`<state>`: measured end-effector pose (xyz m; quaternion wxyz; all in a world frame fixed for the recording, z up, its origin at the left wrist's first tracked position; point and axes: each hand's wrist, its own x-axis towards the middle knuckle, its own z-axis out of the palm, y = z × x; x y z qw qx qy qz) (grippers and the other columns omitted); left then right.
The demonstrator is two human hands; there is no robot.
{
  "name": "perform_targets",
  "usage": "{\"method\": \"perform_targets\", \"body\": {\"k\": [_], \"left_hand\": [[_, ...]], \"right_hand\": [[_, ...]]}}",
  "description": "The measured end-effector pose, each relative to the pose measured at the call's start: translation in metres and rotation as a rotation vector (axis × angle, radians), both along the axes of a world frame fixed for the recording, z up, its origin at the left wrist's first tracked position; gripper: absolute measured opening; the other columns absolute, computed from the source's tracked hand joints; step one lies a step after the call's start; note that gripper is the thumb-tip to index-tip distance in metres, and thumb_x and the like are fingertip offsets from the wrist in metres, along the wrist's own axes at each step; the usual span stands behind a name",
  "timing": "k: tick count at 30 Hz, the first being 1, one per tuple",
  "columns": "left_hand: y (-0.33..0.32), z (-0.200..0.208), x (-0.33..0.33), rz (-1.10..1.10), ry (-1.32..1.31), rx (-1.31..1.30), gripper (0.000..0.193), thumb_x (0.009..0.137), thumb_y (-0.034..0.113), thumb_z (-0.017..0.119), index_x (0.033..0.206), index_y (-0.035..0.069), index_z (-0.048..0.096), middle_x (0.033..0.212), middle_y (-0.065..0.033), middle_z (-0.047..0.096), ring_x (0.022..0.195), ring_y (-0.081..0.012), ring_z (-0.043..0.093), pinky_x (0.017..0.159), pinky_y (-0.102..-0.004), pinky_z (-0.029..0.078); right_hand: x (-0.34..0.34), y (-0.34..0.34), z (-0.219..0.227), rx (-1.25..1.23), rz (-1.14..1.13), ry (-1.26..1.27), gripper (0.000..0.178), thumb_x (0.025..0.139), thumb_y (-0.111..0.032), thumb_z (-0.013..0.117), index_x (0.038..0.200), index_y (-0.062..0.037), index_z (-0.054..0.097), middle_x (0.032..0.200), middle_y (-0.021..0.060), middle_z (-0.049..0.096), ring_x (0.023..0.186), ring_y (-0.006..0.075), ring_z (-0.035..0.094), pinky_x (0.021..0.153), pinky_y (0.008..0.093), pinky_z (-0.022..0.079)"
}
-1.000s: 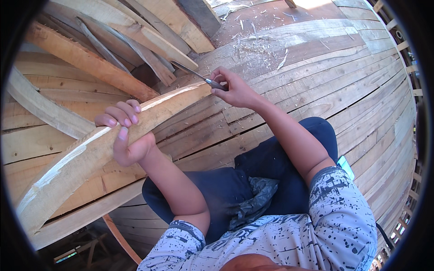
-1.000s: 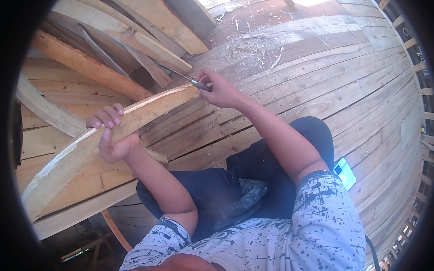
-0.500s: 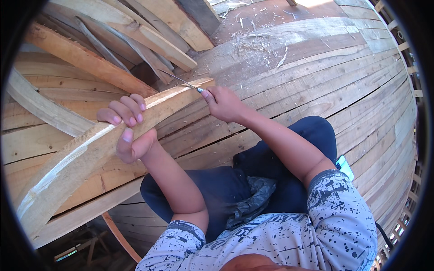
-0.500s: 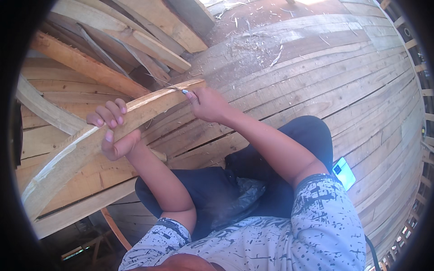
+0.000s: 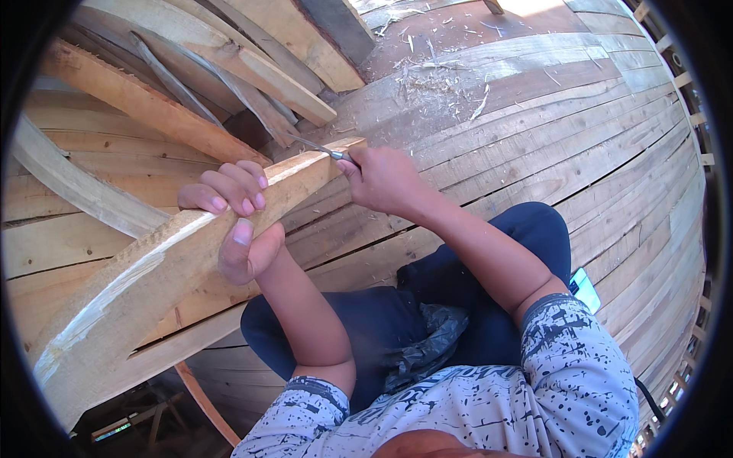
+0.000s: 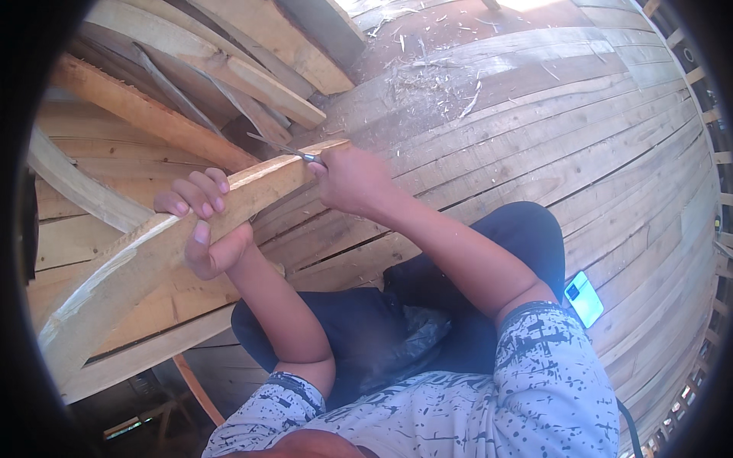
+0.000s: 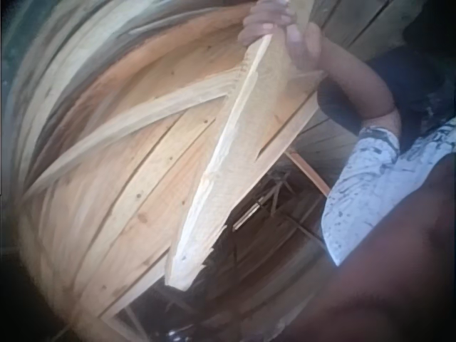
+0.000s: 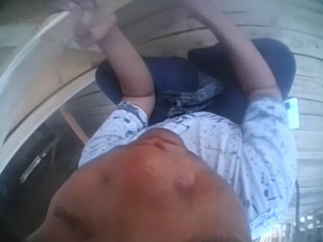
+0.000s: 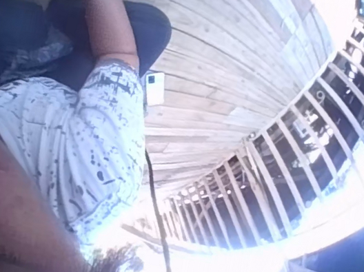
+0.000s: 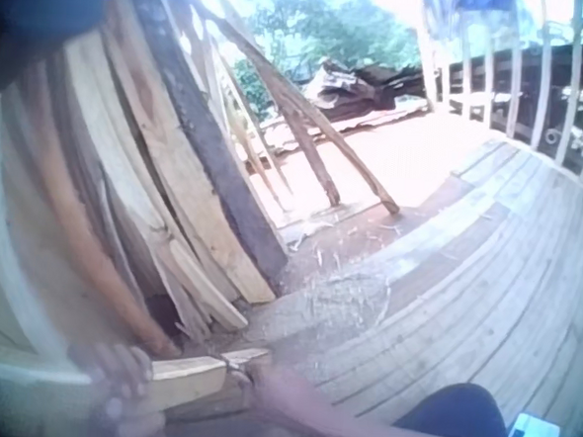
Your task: The person sits on a wooden floor and carves a long, curved piece of wood using a chisel. They hold the wood with their left hand and use the chisel in their right hand to shave off thin strips of wood, refining the shape of the piece.
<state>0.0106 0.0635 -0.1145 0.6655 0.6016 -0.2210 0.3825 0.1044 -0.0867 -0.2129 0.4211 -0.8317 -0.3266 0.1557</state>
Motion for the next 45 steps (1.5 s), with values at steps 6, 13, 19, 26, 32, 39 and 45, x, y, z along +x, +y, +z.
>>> {"method": "perform_targets", "body": {"k": [6,13,19,26,32,39,45], "left_hand": [[-0.002,-0.003,0.006,0.016,0.002,-0.071,0.034,0.069,0.007,0.06,0.101,0.009,0.049,0.079,-0.0049,0.05,0.072,-0.0174,0.049,0.075,-0.0376,0.041],[-0.007,-0.002,0.007,0.058,-0.006,-0.073,0.035,0.069,0.007,0.058,0.103,0.009,0.049,0.08,-0.0051,0.051,0.073,-0.0172,0.05,0.077,-0.0377,0.041],[-0.006,-0.002,0.003,0.07,-0.002,-0.056,0.034,0.069,0.007,0.057,0.102,0.009,0.049,0.08,-0.0055,0.051,0.073,-0.017,0.049,0.077,-0.038,0.041],[-0.003,-0.001,0.003,0.05,0.009,-0.054,0.033,0.069,0.007,0.058,0.101,0.01,0.049,0.08,-0.0046,0.051,0.072,-0.0165,0.049,0.076,-0.0371,0.04],[-0.007,-0.001,0.006,0.005,0.008,-0.041,0.034,0.068,0.007,0.059,0.1,0.011,0.049,0.079,-0.0044,0.05,0.072,-0.0164,0.049,0.075,-0.037,0.039],[-0.01,0.0,0.006,0.019,0.018,-0.015,0.032,0.07,0.009,0.06,0.101,0.011,0.052,0.079,-0.0036,0.05,0.073,-0.0161,0.048,0.075,-0.0363,0.04],[-0.004,-0.001,0.003,0.018,0.011,-0.023,0.034,0.069,0.007,0.058,0.101,0.01,0.048,0.08,-0.0047,0.049,0.073,-0.0168,0.049,0.077,-0.0376,0.039]], "right_hand": [[0.021,-0.003,-0.058,-0.131,-0.089,0.167,0.036,0.097,-0.029,0.051,0.089,0.0026,0.066,0.081,0.0277,0.066,0.081,0.0457,0.065,0.075,0.0545,0.05],[0.003,0.006,-0.025,0.153,-0.041,0.135,0.037,0.098,-0.027,0.051,0.079,0.0034,0.06,0.071,0.0275,0.061,0.071,0.0477,0.06,0.065,0.0553,0.046],[0.002,0.004,-0.02,0.035,-0.08,0.043,0.034,0.097,-0.03,0.053,0.083,-0.0006,0.063,0.071,0.0241,0.063,0.07,0.0462,0.062,0.066,0.0548,0.048],[0.017,-0.006,-0.014,0.033,-0.034,0.005,0.033,0.095,-0.032,0.057,0.088,-0.0015,0.066,0.074,0.0241,0.064,0.073,0.0457,0.062,0.067,0.0533,0.048],[0.031,-0.004,-0.043,0.194,0.173,0.54,0.04,0.099,-0.039,0.055,0.075,-0.0068,0.057,0.059,0.0039,0.053,0.051,0.02,0.052,0.049,0.0377,0.043],[0.03,-0.003,-0.037,0.261,0.206,0.997,0.032,0.1,-0.03,0.052,0.078,-0.0067,0.051,0.062,-0.0024,0.043,0.05,0.0128,0.037,0.047,0.0332,0.032],[0.015,0.0,-0.027,0.084,0.008,0.218,0.024,0.095,-0.023,0.057,0.085,-0.0017,0.059,0.07,0.016,0.06,0.065,0.0325,0.058,0.065,0.0444,0.045]]}}
